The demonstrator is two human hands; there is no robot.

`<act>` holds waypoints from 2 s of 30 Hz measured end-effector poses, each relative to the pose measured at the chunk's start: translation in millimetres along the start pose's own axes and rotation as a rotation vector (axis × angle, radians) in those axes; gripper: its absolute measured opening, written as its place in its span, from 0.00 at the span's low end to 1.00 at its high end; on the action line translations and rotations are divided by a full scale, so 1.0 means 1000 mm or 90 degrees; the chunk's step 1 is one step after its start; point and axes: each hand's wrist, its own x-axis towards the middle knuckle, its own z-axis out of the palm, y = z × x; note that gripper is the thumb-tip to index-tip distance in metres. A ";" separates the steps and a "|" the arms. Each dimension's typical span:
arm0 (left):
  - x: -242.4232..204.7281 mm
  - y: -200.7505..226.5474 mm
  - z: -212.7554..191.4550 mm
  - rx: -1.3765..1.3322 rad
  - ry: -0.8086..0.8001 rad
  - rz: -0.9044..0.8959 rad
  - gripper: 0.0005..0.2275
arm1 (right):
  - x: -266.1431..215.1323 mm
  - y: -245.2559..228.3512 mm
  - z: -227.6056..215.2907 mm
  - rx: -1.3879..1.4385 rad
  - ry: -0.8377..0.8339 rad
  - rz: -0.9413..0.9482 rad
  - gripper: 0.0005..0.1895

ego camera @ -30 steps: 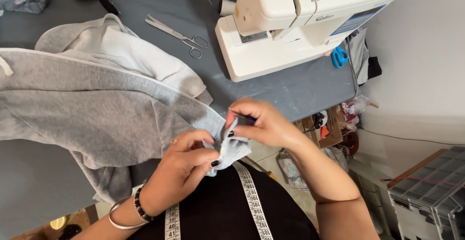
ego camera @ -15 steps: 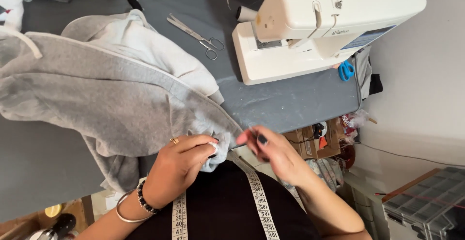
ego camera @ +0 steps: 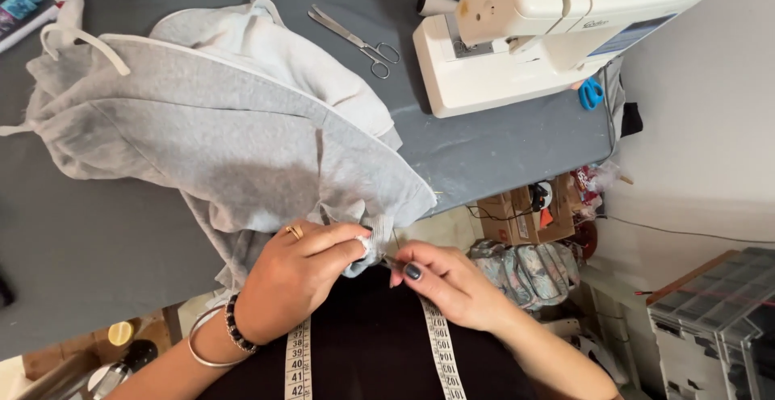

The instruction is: Using thread snips to carefully remove loose threads or a small tag from the cuff of a grey sweatshirt at a sewing workstation.

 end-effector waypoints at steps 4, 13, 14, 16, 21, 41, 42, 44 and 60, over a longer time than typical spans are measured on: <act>-0.010 -0.003 -0.010 -0.010 -0.005 0.012 0.06 | 0.007 -0.034 0.010 0.051 -0.001 0.123 0.23; -0.019 -0.008 -0.018 -0.022 -0.019 0.049 0.05 | 0.006 -0.045 0.029 0.018 0.042 0.203 0.24; -0.019 -0.009 -0.018 -0.014 -0.021 0.057 0.06 | 0.006 -0.046 0.030 0.026 0.045 0.204 0.24; -0.021 -0.009 -0.018 -0.007 -0.025 0.066 0.06 | 0.005 -0.047 0.033 0.034 0.049 0.207 0.24; -0.023 -0.011 -0.018 0.044 -0.047 0.091 0.07 | 0.005 -0.046 0.037 0.033 0.070 0.206 0.22; -0.013 -0.005 -0.010 -0.110 -0.064 0.028 0.05 | -0.002 -0.014 0.043 0.300 0.079 0.184 0.18; -0.013 -0.006 -0.008 -0.142 -0.060 0.017 0.05 | -0.002 -0.015 0.041 0.236 0.083 0.187 0.20; -0.012 -0.006 -0.008 -0.144 -0.065 0.019 0.05 | -0.003 -0.015 0.041 0.219 0.085 0.182 0.19; -0.009 -0.005 -0.008 -0.043 -0.094 0.051 0.05 | -0.003 -0.037 0.032 0.043 0.110 0.152 0.17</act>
